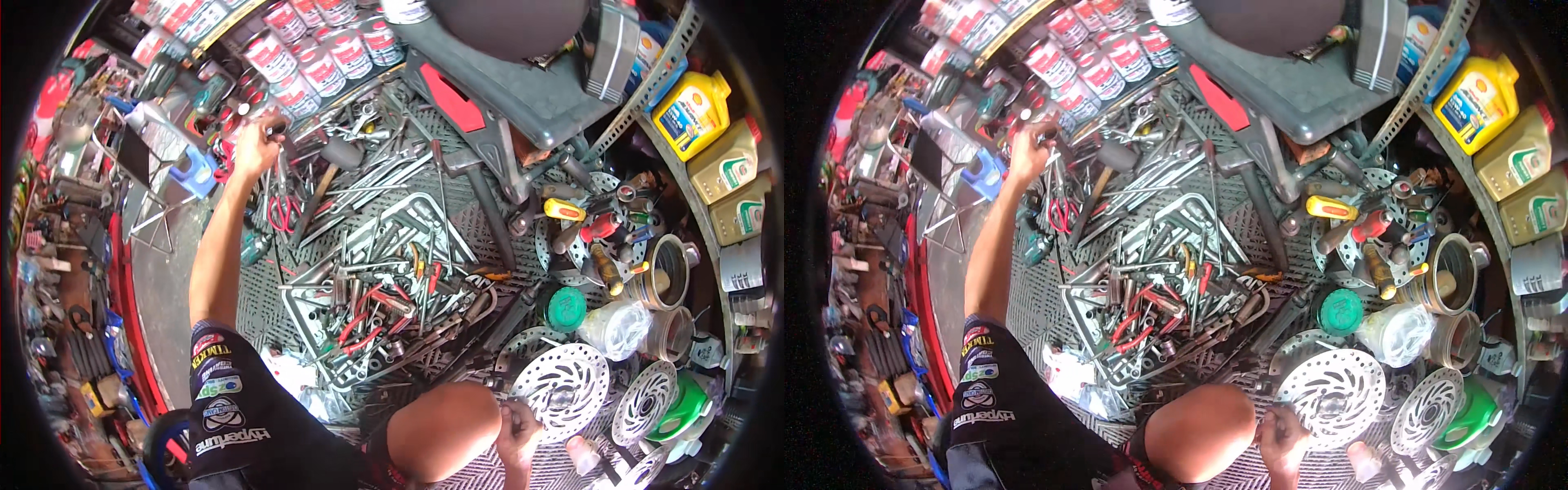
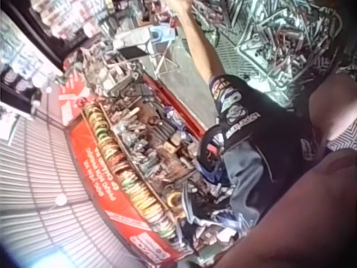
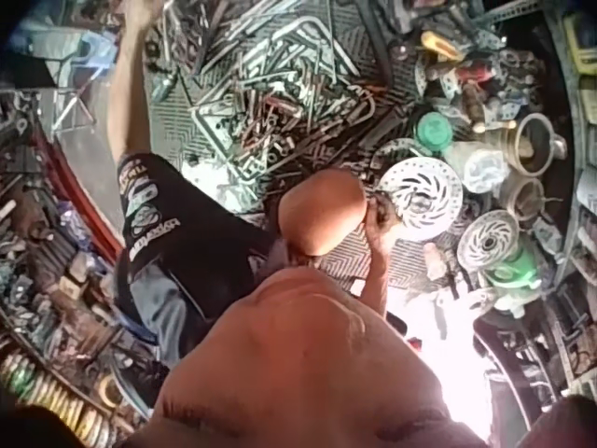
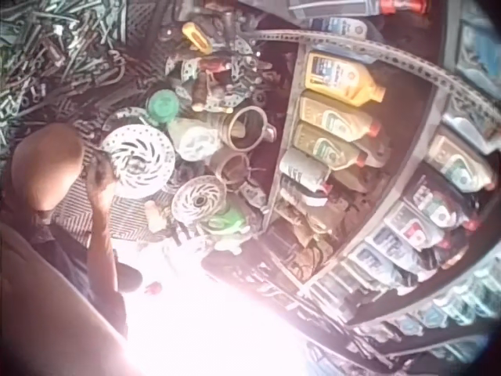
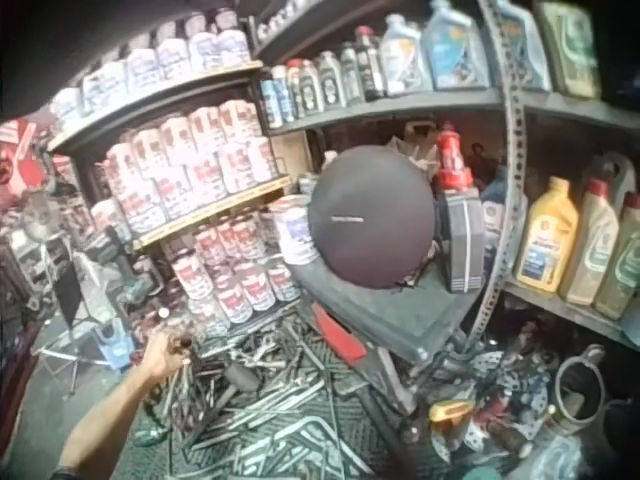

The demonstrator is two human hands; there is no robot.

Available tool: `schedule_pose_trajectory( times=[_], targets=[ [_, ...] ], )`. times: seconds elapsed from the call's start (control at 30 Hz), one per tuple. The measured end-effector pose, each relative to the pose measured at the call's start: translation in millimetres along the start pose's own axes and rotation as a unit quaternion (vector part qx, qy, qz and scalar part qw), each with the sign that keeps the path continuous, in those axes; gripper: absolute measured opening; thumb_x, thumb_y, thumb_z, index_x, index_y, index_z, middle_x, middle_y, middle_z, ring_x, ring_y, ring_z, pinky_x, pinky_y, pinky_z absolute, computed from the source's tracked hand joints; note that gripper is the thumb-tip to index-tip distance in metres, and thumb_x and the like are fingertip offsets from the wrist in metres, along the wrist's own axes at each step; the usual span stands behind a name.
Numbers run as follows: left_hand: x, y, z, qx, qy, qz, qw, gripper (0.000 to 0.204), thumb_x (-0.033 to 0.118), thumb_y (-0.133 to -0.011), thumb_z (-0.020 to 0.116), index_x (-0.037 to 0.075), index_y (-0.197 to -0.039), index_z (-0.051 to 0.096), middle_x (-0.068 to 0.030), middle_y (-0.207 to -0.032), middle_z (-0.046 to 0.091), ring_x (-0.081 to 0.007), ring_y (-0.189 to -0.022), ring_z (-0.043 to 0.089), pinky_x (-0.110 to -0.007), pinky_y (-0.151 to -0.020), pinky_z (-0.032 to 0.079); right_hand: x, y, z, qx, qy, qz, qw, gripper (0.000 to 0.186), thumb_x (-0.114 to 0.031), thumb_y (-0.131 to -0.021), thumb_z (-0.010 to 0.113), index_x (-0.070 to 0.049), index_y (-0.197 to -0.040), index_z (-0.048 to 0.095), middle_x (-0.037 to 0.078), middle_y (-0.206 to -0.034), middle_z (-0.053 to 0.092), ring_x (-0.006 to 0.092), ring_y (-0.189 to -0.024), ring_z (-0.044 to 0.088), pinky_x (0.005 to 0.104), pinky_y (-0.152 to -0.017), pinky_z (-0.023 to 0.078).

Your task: Repairing and cleaning a mechanical component using a hammer and a punch set on a white cloth.

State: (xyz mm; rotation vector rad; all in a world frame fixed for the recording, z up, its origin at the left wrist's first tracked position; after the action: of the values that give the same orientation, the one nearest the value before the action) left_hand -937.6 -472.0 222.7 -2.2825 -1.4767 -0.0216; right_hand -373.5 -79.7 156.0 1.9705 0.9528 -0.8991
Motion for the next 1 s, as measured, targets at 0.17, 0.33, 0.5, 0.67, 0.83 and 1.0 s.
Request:
schedule_pose_trajectory(
  times=[0.17, 0.33, 0.5, 0.67, 0.83, 1.0],
  targets=[
    [10.5, 61.1, 12.1, -0.096, 0.012, -0.032, 0.995, 0.029, 0.023, -0.085, 0.072, 0.005, -0.105, 0.063, -0.02, -0.108, 0.068, -0.0342, -0.102, 0.068, -0.046, -0.091, 0.053, 24.1, 4.6, 0.5, 0.029, -0.016, -0.013, 0.999, 0.007, -0.001, -0.095, 0.066, 0.001, -0.099, 0.07, 0.004, -0.062, 0.066, 0.0053, -0.051, 0.057, 0.0239, -0.048, 0.044],
    [-13.2, 105.4, 87.6, -0.099, -0.107, -0.232, 0.962, 0.062, 0.029, -0.082, 0.073, -0.004, -0.127, 0.048, -0.0337, -0.115, 0.066, -0.0448, -0.101, 0.071, -0.053, -0.087, 0.057, 21.9, 3.5, 5.1, 0.045, -0.037, -0.024, 0.998, 0.01, -0.002, -0.094, 0.068, -0.001, -0.102, 0.073, 0.004, -0.064, 0.066, 0.0049, -0.055, 0.054, 0.0254, -0.051, 0.043],
    [-18.5, 94.8, 114.3, -0.068, 0.292, -0.467, 0.832, 0.031, 0.022, -0.082, 0.061, -0.006, -0.095, 0.065, -0.0162, -0.075, 0.066, -0.0264, -0.058, 0.062, -0.04, -0.048, 0.047, 34.0, 8.3, 4.6, 0.069, -0.05, -0.052, 0.995, 0.012, -0.007, -0.094, 0.07, -0.003, -0.104, 0.074, 0.008, -0.07, 0.07, 0.0089, -0.057, 0.06, 0.0275, -0.055, 0.048],
    [-78.3, 97.0, 62.9, 0.039, 0.54, -0.443, 0.715, 0.016, 0.018, -0.086, 0.058, 0.012, -0.072, 0.052, 0.002, -0.058, 0.041, -0.0105, -0.041, 0.035, -0.03, -0.036, 0.023, 18.9, 0.8, 12.3, 0.07, -0.029, -0.096, 0.993, 0.01, -0.009, -0.093, 0.072, -0.004, -0.101, 0.074, 0.004, -0.062, 0.065, 0.0074, -0.051, 0.054, 0.028, -0.05, 0.044],
    [-20.7, 132.0, 41.6, -0.071, 0.497, -0.455, 0.736, 0.01, 0.015, -0.092, 0.057, 0.007, -0.088, 0.063, -0.0054, -0.066, 0.059, -0.0157, -0.044, 0.047, -0.03, -0.041, 0.035, 24.8, 3.2, 3.9, 0.108, -0.023, -0.08, 0.991, 0.005, -0.004, -0.093, 0.07, -0.003, -0.097, 0.073, 0.003, -0.06, 0.061, 0.004, -0.051, 0.05, 0.0263, -0.047, 0.039],
    [-93.4, 108.7, 80.4, -0.252, 0.546, -0.463, 0.651, 0.013, 0.019, -0.086, 0.062, 0.006, -0.082, 0.064, -0.0077, -0.065, 0.06, -0.0211, -0.054, 0.06, -0.037, -0.049, 0.048, 10.4, 0.5, 8.9, 0.048, -0.08, 0.032, 0.995, 0.004, -0.002, -0.095, 0.068, -0.001, -0.097, 0.071, 0.003, -0.061, 0.063, 0.0047, -0.05, 0.052, 0.0254, -0.047, 0.04]
  ],
)
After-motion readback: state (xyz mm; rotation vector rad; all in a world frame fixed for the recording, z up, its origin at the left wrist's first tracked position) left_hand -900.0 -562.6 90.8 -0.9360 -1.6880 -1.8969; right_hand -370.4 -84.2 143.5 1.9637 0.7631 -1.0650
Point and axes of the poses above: each hand's wrist, its own y-axis away from the middle knuckle, its own z-axis out of the palm, x = y × z, the point moved 2 cm from there along -y, towards the middle knuckle
